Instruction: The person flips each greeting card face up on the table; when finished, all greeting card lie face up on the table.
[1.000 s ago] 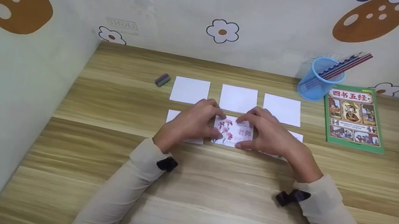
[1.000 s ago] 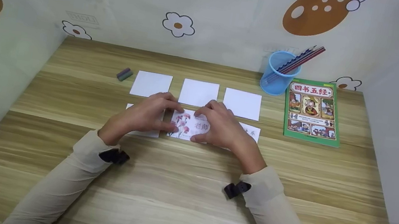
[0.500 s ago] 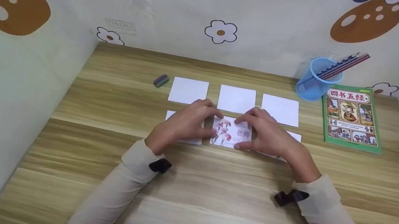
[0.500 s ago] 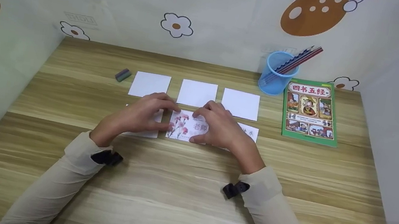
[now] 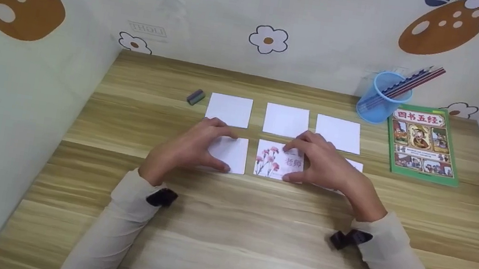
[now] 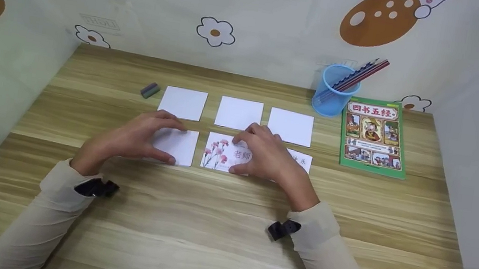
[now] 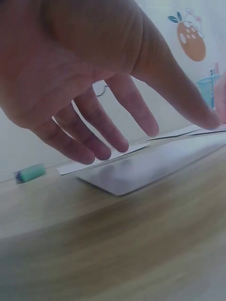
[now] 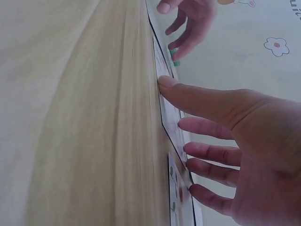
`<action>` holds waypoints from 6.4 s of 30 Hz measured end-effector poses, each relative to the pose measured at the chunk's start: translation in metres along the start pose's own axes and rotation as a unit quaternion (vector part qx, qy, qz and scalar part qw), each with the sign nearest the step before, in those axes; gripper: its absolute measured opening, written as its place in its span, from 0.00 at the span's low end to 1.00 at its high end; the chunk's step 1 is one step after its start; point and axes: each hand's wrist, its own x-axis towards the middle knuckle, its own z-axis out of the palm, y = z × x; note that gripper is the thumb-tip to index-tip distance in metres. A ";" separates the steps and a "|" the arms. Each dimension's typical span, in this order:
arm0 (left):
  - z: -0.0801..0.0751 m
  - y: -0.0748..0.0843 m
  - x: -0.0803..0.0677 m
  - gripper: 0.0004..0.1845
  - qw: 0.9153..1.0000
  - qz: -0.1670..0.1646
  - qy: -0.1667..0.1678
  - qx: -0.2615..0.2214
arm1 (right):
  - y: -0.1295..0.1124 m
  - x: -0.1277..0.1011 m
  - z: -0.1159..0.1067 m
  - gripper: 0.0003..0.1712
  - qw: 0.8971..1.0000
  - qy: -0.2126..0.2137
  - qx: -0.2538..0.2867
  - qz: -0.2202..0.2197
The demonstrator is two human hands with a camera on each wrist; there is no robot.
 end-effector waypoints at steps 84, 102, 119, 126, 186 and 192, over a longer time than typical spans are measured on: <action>-0.012 -0.029 -0.001 0.34 0.999 -0.035 0.005 -0.032 | -0.075 0.050 0.044 0.20 0.997 0.074 -0.018 -0.002; -0.014 -0.028 -0.004 0.38 0.997 -0.064 -0.006 -0.044 | -0.074 0.046 0.045 0.30 0.995 0.069 -0.060 -0.027; 0.002 0.002 0.019 0.25 0.996 -0.005 0.063 -0.068 | -0.016 0.024 0.023 0.24 0.990 0.136 0.014 -0.013; 0.024 0.052 0.055 0.26 0.998 0.036 0.023 -0.045 | 0.050 -0.013 -0.005 0.23 0.985 0.156 0.056 0.048; 0.071 0.133 0.138 0.39 0.986 -0.019 -0.002 -0.168 | 0.109 -0.035 -0.031 0.31 0.978 0.122 0.111 0.125; 0.073 0.137 0.140 0.41 0.982 -0.023 0.015 -0.189 | 0.111 -0.035 -0.033 0.26 0.965 0.167 0.141 0.146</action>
